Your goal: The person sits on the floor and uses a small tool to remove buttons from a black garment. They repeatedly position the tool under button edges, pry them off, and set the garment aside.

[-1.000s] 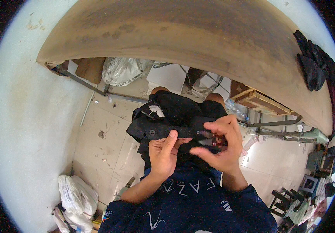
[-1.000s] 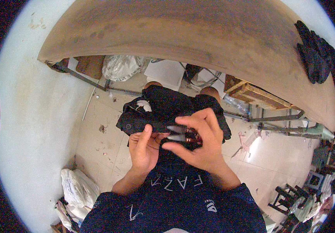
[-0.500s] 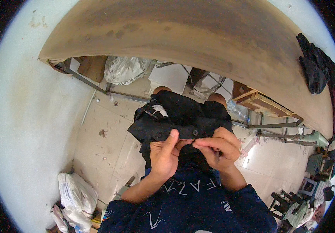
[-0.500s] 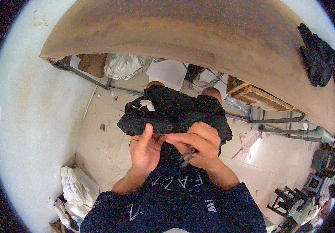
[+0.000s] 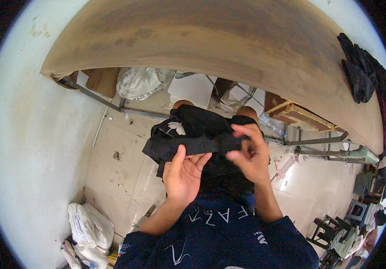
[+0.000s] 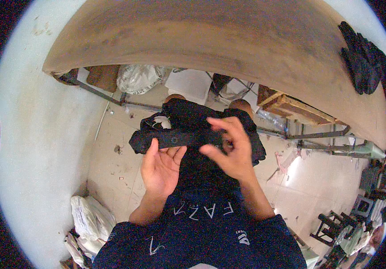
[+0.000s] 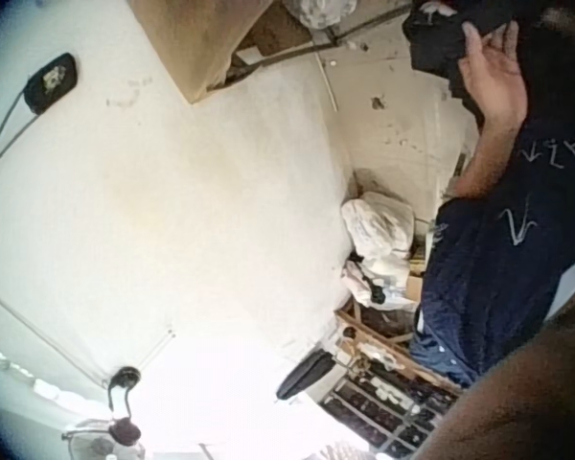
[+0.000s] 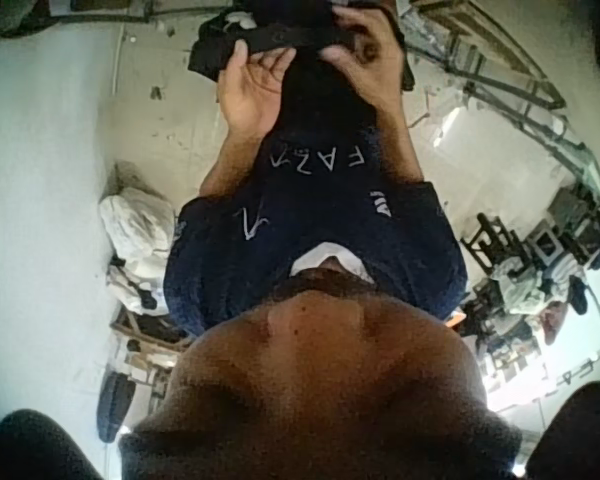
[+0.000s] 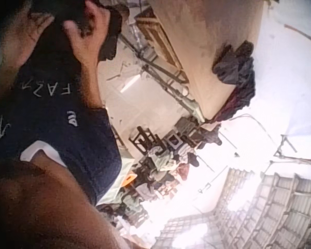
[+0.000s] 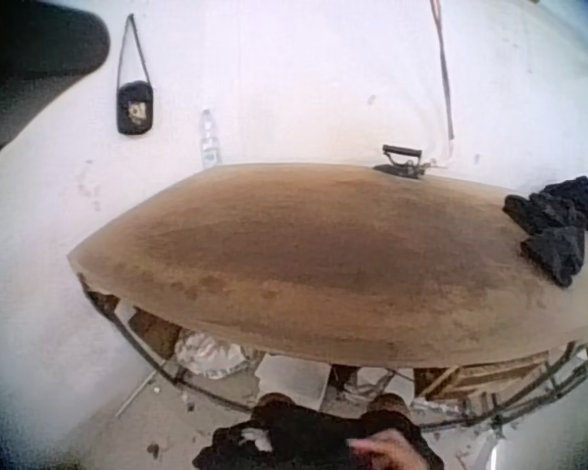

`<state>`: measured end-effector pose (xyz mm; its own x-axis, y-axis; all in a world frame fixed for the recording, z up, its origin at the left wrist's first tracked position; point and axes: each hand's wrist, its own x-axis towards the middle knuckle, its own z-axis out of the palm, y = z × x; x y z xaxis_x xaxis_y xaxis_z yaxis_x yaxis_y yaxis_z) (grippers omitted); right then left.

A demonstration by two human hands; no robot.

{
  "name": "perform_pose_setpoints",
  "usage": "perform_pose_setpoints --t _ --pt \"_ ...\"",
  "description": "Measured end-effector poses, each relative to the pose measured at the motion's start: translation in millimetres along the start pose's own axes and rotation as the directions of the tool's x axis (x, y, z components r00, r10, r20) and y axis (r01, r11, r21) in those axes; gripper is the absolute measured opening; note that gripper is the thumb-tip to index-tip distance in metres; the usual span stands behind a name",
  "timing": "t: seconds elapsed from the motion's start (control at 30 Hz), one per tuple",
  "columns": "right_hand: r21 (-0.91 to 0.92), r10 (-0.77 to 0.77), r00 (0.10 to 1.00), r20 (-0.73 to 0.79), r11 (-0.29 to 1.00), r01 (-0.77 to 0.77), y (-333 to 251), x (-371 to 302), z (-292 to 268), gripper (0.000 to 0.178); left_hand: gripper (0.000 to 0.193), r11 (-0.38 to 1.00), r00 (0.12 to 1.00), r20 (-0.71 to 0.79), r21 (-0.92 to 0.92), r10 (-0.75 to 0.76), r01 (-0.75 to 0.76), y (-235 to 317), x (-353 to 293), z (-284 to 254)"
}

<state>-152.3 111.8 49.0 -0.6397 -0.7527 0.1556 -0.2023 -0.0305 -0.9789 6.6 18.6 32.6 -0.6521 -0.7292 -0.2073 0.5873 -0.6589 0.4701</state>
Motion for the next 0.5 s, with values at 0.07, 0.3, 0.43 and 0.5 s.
perform_pose_setpoints --t 0.07,0.3,0.43,0.5 --pt "-0.024 -0.141 0.979 0.146 0.989 0.146 16 9 7 0.035 0.034 0.999 1.0 0.015 -0.037 -0.002 0.002 1 -1 -2" --pt "0.085 -0.03 0.979 0.202 0.996 0.013 26 3 -1 0.028 0.04 0.988 0.994 0.083 -0.143 0.074 -0.062 14 4 -2" --pt "-0.122 -0.152 0.969 0.196 0.976 0.178 0 4 1 0.028 0.036 0.999 0.994 0.103 -0.027 0.032 -0.03 -2 -2 8" --pt "-0.162 -0.184 0.959 0.216 0.962 0.221 -2 2 0 0.029 0.032 0.987 0.992 0.123 0.153 0.033 -0.052 -10 -4 9"
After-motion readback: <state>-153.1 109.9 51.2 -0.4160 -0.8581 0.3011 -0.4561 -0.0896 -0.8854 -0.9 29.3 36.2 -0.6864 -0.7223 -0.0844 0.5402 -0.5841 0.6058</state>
